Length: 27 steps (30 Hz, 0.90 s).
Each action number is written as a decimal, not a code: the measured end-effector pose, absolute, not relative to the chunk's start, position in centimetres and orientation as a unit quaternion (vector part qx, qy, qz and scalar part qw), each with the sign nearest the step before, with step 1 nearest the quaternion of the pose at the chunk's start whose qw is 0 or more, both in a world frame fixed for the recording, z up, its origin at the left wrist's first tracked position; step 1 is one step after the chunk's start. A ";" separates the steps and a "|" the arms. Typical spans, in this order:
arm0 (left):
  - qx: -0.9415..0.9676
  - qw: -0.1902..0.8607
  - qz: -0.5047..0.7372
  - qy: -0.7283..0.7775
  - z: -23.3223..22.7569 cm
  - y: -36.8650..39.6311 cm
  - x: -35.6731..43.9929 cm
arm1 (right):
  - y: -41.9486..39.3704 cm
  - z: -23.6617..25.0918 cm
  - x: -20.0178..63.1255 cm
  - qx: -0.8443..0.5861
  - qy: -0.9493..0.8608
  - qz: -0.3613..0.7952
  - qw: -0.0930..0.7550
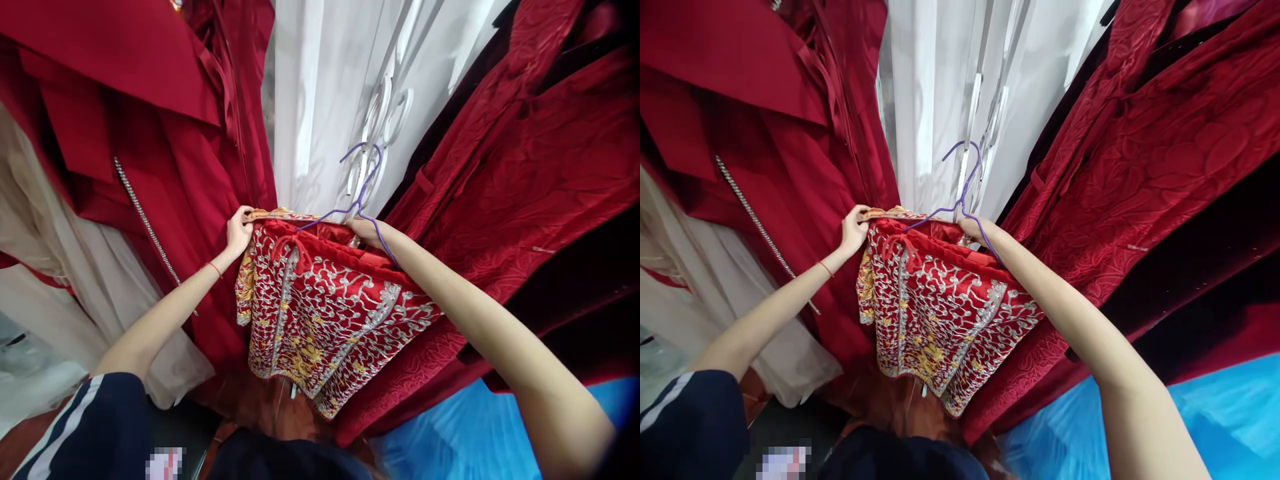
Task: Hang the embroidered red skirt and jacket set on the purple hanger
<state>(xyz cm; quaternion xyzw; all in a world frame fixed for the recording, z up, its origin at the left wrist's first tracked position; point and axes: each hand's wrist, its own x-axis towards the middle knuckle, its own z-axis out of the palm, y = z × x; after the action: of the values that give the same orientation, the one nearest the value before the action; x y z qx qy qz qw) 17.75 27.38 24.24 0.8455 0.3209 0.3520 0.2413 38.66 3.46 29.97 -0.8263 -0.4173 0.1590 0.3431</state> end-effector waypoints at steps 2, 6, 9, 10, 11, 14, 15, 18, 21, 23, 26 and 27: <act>0.897 0.111 0.335 0.267 24.9 29.0 15.6 | 2.9 30.4 38.8 -0.831 -0.427 0.126 0.333; 0.955 -0.066 0.239 0.162 27.7 32.3 11.8 | 1.6 31.5 38.5 -0.822 -0.470 0.127 0.296; 0.960 -0.093 0.216 0.153 29.8 32.6 10.3 | 0.9 32.1 38.0 -0.807 -0.513 0.164 0.243; 0.959 -0.093 0.215 0.162 30.4 32.2 10.1 | 0.8 32.3 37.9 -0.809 -0.519 0.176 0.214; 0.957 -0.088 0.215 0.175 30.9 31.6 10.0 | 0.7 32.5 37.9 -0.818 -0.516 0.181 0.176; 0.950 -0.066 0.222 0.210 32.3 29.1 10.5 | 0.5 32.9 38.1 -0.867 -0.473 0.151 0.052; 0.947 -0.061 0.227 0.219 32.8 28.1 11.0 | 0.3 33.0 38.3 -0.881 -0.454 0.131 0.028; 0.938 -0.077 0.240 0.237 33.8 25.1 13.1 | -1.4 33.0 39.1 -0.932 -0.362 0.034 0.002; 0.944 -0.098 0.217 0.229 34.0 21.9 15.0 | -4.9 32.7 40.0 -0.962 -0.258 -0.085 0.014; 0.951 -0.106 0.183 0.223 33.7 19.8 15.4 | -7.6 32.4 40.4 -0.960 -0.258 -0.102 0.037; 0.952 -0.117 0.160 0.235 33.9 17.6 14.1 | -10.9 32.2 40.3 -0.943 -0.300 -0.099 0.104; 0.949 -0.117 0.166 0.242 34.3 17.3 13.3 | -11.5 32.1 40.0 -0.933 -0.310 -0.117 0.141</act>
<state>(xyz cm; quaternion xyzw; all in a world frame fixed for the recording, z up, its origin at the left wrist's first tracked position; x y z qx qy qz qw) 13.34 17.28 34.35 0.9488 0.2422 0.1656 -0.1170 40.00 -11.48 32.15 -0.9328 -0.3103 -0.1165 0.1412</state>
